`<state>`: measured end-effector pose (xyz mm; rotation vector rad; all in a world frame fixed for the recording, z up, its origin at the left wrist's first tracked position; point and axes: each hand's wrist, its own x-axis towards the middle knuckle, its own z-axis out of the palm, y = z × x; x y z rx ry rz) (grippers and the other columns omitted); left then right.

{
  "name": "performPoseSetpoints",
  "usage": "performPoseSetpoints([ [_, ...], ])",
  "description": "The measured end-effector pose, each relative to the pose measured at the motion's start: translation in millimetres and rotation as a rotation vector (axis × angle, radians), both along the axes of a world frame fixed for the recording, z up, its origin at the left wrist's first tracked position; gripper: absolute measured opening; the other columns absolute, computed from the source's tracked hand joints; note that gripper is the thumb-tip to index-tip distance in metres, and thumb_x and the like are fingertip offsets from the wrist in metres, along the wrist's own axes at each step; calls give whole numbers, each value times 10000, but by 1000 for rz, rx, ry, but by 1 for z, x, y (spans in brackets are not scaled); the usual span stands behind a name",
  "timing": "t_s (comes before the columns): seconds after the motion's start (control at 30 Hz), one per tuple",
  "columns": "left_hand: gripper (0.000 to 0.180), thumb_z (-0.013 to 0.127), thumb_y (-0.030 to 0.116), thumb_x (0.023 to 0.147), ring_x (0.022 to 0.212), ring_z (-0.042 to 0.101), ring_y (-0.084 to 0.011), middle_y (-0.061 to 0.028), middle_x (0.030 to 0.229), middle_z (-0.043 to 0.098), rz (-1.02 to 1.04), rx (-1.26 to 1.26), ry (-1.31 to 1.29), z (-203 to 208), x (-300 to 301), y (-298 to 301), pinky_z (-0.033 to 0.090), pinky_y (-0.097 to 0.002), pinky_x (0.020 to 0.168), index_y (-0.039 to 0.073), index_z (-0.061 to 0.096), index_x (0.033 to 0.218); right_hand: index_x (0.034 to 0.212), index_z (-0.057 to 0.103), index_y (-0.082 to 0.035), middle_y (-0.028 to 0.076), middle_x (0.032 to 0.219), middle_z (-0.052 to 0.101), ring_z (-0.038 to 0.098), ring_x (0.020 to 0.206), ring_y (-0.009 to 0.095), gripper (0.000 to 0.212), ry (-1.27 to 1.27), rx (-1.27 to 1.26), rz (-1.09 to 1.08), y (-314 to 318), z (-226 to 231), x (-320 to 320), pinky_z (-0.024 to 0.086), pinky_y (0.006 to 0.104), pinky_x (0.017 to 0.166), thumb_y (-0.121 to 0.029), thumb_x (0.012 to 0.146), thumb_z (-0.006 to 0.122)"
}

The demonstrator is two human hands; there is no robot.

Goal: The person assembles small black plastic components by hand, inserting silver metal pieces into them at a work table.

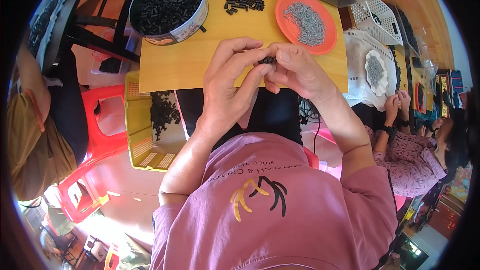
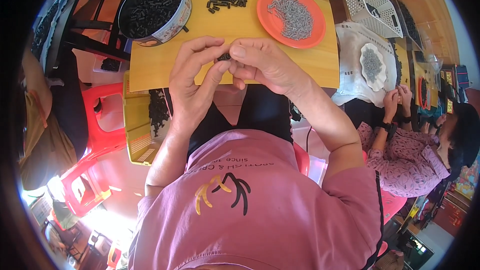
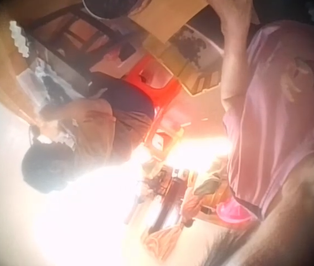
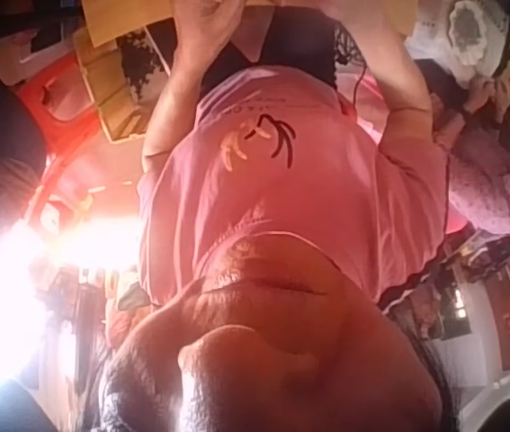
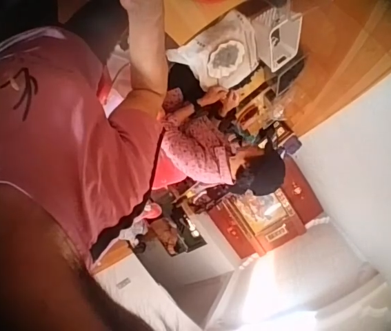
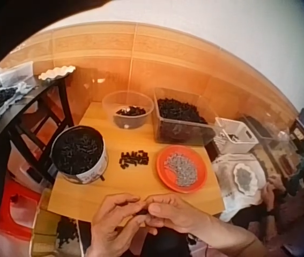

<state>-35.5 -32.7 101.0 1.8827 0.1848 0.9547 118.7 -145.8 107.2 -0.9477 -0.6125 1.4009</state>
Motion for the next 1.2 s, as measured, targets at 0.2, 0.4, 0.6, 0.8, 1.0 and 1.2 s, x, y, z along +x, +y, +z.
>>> performPoseSetpoints([
  [0.2, 242, 684, -61, 841, 906, 636, -187, -123, 1143, 579, -81, -114, -160, 1, 0, -9, 548, -262, 679, 8, 687, 1073, 908, 598, -44, 20, 763, 584, 571, 647, 114, 254, 138, 105, -69, 3, 3, -21, 544, 303, 611, -291, 938, 648],
  [0.4, 213, 659, -77, 863, 864, 618, -129, -121, 1125, 555, -75, -193, -153, 1, -13, -11, 544, -201, 561, -17, 676, 1066, 907, 585, -36, 42, 779, 605, 591, 662, 108, 246, 293, 204, -21, 12, -7, -40, 582, 288, 616, -275, 950, 623],
  [0.6, 210, 688, -50, 838, 914, 620, -191, -118, 1050, 613, 201, -56, 10, -29, -57, 10, 509, -272, 761, 3, 684, 1041, 960, 638, -12, 38, 849, 628, 636, 703, 108, 350, 36, -27, 183, 44, -30, -31, 561, 281, 616, -361, 969, 607],
  [0.8, 244, 683, 15, 878, 763, 582, -135, -79, 924, 624, 655, -242, 350, -97, -146, 44, 481, -257, 699, -13, 676, 1120, 966, 682, -27, 85, 896, 665, 632, 678, 195, 304, -1439, 9, -298, 114, -76, -5, 503, 342, 650, -324, 906, 664],
  [1.0, 389, 678, 75, 895, 754, 576, -146, -76, 921, 611, 884, -178, 630, -154, -220, 51, 483, -292, 655, 28, 610, 1275, 924, 688, -53, 99, 871, 639, 661, 768, 291, 286, -1706, -107, -332, 147, -84, -6, 510, 417, 707, -330, 851, 697],
  [1.2, 260, 627, 37, 928, 820, 591, -113, -75, 948, 614, 658, -305, 384, -110, -164, 33, 480, -237, 701, 17, 653, 1185, 972, 681, -34, 67, 887, 674, 655, 710, 180, 190, -1301, -37, -253, 122, -76, -7, 512, 321, 667, -201, 884, 705],
])
